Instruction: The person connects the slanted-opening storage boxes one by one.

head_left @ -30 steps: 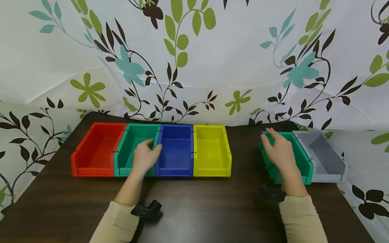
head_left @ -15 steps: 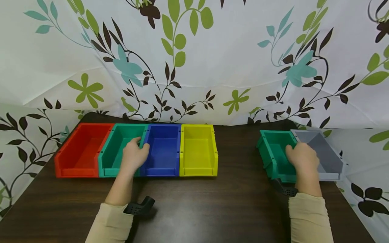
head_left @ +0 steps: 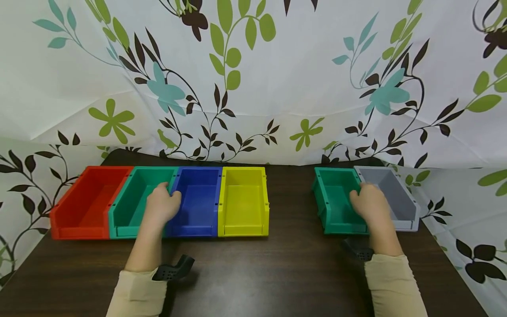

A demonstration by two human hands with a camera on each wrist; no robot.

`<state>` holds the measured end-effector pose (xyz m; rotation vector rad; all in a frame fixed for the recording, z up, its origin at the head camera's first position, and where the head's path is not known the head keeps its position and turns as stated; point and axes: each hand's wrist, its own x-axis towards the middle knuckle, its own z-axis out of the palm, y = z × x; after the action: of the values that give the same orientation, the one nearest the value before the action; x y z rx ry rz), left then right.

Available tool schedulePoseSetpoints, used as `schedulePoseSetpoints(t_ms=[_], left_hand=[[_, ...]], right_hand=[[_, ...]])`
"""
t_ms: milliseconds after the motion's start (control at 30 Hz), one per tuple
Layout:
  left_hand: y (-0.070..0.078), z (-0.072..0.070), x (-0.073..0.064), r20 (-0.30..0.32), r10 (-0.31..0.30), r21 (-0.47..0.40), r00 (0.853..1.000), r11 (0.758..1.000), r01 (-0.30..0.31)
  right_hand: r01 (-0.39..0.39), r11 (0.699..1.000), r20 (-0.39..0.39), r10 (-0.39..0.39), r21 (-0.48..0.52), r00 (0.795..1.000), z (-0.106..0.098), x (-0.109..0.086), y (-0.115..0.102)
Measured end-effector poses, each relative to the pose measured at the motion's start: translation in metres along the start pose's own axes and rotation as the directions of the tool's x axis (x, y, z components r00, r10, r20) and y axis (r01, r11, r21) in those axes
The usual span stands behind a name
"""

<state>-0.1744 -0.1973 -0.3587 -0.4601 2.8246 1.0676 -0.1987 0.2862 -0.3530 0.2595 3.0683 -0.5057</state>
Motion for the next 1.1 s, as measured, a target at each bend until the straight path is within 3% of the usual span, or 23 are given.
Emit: schedulePoseSetpoints(t_ms=[167,267,367,467,633,767,1100], left_hand=[[0.001,0.004,-0.003,-0.117,0.078,0.009,0.99,0.997,-0.078],[0.008,0.012,-0.007,-0.217,0.167,0.008,0.962,0.986,-0.169],[0.018,0.024,-0.011,-0.266,0.252,0.018,0.931,0.966,-0.256],[0.028,0.037,-0.016,-0.219,0.298,0.018,0.929,0.953,-0.302],[0.035,0.055,-0.019,-0.074,0.319,-0.042,0.945,0.946,-0.322],[0.034,0.064,-0.018,-0.031,0.331,-0.078,0.943,0.94,-0.333],[0.034,0.068,-0.016,-0.011,0.326,-0.146,0.945,0.935,-0.324]], right_hand=[[0.06,0.998,0.01,-0.06,-0.002,0.998,0.005,-0.005,-0.014],[0.089,0.996,0.006,-0.088,-0.01,0.996,0.009,-0.007,-0.022],[0.116,0.993,-0.015,-0.117,-0.024,0.993,0.013,-0.01,-0.03],[0.155,0.987,-0.052,-0.157,-0.05,0.986,0.018,-0.011,-0.037],[0.197,0.975,-0.106,-0.208,-0.105,0.972,0.027,-0.015,-0.048],[0.193,0.975,-0.128,-0.207,-0.111,0.97,0.033,-0.018,-0.055],[0.233,0.961,-0.037,-0.23,0.15,0.972,0.038,-0.011,-0.059]])
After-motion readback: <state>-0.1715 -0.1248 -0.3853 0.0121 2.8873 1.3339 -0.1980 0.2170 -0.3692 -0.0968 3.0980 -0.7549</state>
